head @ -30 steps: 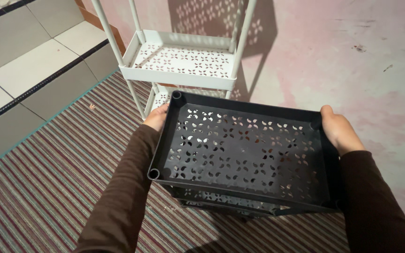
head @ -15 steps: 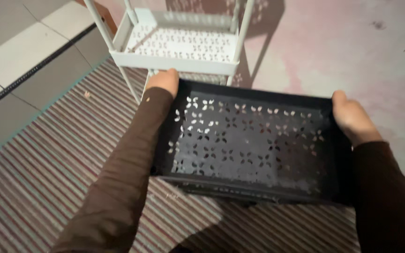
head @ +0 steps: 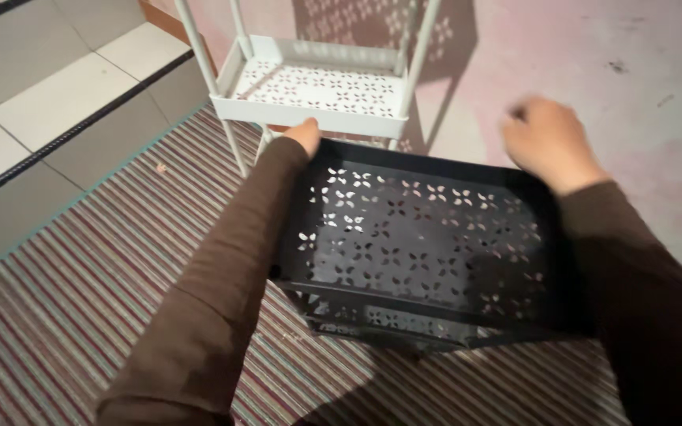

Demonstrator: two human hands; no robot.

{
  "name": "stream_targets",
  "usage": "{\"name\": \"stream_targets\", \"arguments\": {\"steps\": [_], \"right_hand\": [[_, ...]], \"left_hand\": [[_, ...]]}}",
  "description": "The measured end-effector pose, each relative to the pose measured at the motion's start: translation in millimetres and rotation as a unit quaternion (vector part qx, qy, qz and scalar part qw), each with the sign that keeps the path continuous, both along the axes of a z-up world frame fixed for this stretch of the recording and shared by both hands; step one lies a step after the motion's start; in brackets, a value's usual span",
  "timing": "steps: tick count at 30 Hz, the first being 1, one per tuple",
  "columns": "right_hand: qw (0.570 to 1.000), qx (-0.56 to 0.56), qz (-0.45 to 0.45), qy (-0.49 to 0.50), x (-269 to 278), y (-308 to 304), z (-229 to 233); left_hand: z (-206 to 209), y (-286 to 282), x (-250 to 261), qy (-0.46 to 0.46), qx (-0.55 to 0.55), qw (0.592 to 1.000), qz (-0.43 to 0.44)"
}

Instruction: The person assembles a black three-tier plastic shelf by inserting vertical poles into the corner holes of perforated trays and stacking the trays to form a complete unit. The person handles the trays and poles by hand and places the finished shelf next to a white shelf.

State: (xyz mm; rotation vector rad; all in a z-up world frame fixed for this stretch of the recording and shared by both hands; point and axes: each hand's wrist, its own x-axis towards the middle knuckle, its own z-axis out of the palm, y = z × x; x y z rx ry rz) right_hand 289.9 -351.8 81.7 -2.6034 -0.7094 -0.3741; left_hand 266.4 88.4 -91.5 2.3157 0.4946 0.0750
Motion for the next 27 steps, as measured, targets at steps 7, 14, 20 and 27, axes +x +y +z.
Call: {"name": "stream_targets", "arguments": {"steps": [7, 14, 20, 27], "right_hand": [[0.993, 0.073, 0.068, 0.064, 3, 230, -38], [0.968, -0.081, 0.060, 0.231, -4, 262, -91], [0.993, 0.011, 0.035, 0.113, -32, 268, -14], [0.961, -0.186, 0.202, 0.039, -30, 284, -75]], "left_hand": [[25, -41, -34, 0.014, 0.134, 0.989, 0.063], [28, -55, -61, -0.001, 0.123, 0.990, 0.073], [48, -33, -51, -0.006, -0.100, 0.980, 0.175], [51, -55, -74, 0.050, 0.064, 0.993, 0.081]]}}
